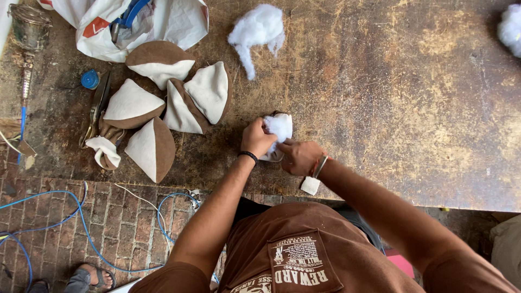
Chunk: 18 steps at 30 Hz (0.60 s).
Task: The person repeatedly stuffs white cotton into small triangular fabric pouches by hand. They pick up cotton, push it into the pouch opening, and place the filled pouch on the table. The process is repeated for several pouches.
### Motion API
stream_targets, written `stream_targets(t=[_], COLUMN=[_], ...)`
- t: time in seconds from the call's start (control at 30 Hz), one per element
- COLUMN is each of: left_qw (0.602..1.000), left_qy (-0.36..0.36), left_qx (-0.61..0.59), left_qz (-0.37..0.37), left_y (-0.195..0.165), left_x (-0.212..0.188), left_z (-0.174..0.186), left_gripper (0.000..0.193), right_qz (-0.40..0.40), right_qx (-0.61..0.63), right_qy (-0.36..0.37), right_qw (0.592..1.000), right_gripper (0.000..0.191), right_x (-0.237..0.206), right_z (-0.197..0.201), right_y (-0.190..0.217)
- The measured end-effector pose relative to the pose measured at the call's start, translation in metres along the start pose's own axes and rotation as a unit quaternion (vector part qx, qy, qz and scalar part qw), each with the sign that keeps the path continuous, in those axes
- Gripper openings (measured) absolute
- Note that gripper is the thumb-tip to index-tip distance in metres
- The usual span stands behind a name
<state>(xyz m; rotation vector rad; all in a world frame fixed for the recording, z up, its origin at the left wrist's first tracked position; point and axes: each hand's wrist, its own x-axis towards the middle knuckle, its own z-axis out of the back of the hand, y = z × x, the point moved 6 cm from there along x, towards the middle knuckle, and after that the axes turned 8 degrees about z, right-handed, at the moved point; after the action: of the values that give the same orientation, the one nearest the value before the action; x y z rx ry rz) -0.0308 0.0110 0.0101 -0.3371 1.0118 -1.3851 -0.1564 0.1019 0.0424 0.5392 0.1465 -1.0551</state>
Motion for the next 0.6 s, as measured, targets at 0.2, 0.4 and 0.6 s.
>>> stream_targets(t=[0.2,0.4,0.6], left_qw=[0.989,0.994,0.985], left_qy=[0.13,0.041,0.071], left_qx=[-0.07,-0.058,-0.159], left_qz=[0.016,-0.081,-0.02], left_y=[-0.031,-0.016,0.008], left_x=[-0.019,-0.01,-0.006], left_z=[-0.013,-0.005,-0.022], left_gripper=[0.014,0.026,0.026], right_qz=[0.044,0.046,0.109], right_qx=[0.003,0.23,0.206], right_qy=[-0.004,-0.219,-0.312], right_qw=[0.999,0.947,0.921], right_gripper=[0.022,0.034,0.035], right_x=[0.049,-0.016,-0.035], right_z=[0.012,0.03,0.023], right_y=[-0.01,-0.021,-0.012])
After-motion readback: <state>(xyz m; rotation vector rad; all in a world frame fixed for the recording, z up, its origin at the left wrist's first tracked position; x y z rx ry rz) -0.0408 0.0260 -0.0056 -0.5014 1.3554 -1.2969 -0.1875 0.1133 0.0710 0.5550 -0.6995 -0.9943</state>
